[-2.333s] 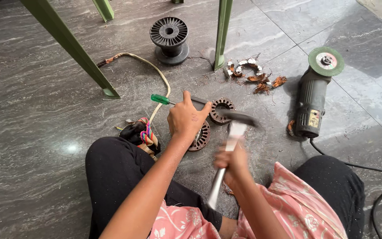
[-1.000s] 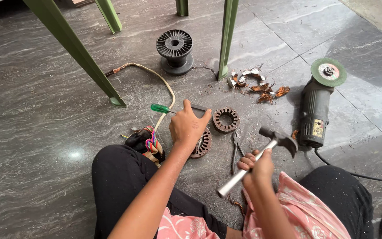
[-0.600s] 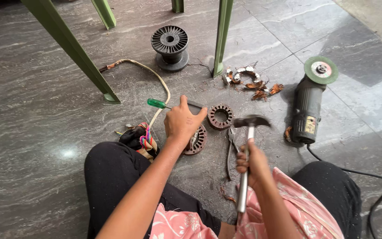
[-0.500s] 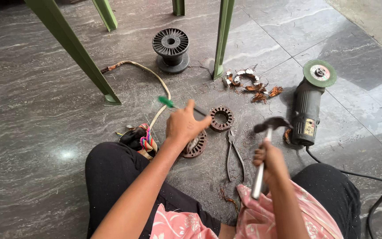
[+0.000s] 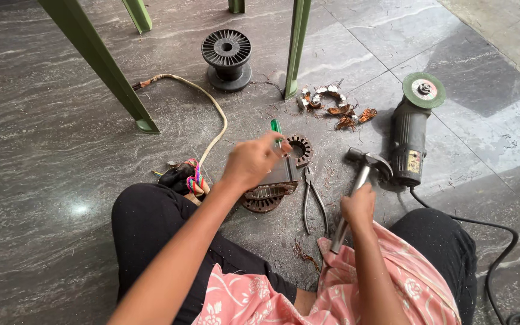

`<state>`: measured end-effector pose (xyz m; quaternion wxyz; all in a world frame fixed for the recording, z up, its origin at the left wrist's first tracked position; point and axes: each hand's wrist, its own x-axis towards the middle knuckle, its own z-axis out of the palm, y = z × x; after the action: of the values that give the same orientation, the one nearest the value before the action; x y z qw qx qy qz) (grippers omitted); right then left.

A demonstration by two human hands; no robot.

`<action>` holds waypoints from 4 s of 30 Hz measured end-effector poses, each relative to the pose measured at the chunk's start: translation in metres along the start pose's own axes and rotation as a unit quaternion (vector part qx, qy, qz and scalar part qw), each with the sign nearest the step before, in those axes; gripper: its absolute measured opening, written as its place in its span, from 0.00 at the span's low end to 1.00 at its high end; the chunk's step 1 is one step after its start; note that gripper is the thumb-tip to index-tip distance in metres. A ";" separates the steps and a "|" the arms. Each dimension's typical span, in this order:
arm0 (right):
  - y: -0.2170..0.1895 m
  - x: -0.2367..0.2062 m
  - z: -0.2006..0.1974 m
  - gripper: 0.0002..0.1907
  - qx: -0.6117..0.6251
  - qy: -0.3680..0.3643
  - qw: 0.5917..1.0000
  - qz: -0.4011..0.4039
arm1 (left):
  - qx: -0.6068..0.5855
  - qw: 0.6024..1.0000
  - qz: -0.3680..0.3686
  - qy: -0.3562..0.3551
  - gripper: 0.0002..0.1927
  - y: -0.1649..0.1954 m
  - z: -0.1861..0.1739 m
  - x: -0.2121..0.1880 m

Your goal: The person sits on the floor and uses a hammer and screwdriver to separate stacked motor stator laminations. They repeatedly strike the laminations to loosen them, then pry and pull them apart with the screwdriver and pliers, separating the stack into individual pieces.

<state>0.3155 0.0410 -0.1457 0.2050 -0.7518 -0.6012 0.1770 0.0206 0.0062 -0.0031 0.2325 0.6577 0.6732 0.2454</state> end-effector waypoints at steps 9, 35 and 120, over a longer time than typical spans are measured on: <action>-0.073 -0.032 -0.031 0.25 0.285 -0.213 0.934 0.015 | -0.434 0.848 -0.294 0.073 0.34 -0.075 0.049 -0.034; -0.167 -0.061 -0.029 0.16 0.647 -0.223 0.727 -0.055 | -0.378 0.898 0.164 0.154 0.08 -0.033 0.011 -0.055; -0.172 -0.092 -0.059 0.21 0.569 -0.009 0.822 -0.032 | -0.163 0.986 -0.026 0.031 0.32 -0.033 0.069 -0.023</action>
<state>0.1833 -0.0210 -0.0042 0.5964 -0.4807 -0.4190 0.4875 0.0395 -0.0159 -0.0772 0.3217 0.5852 0.6481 0.3660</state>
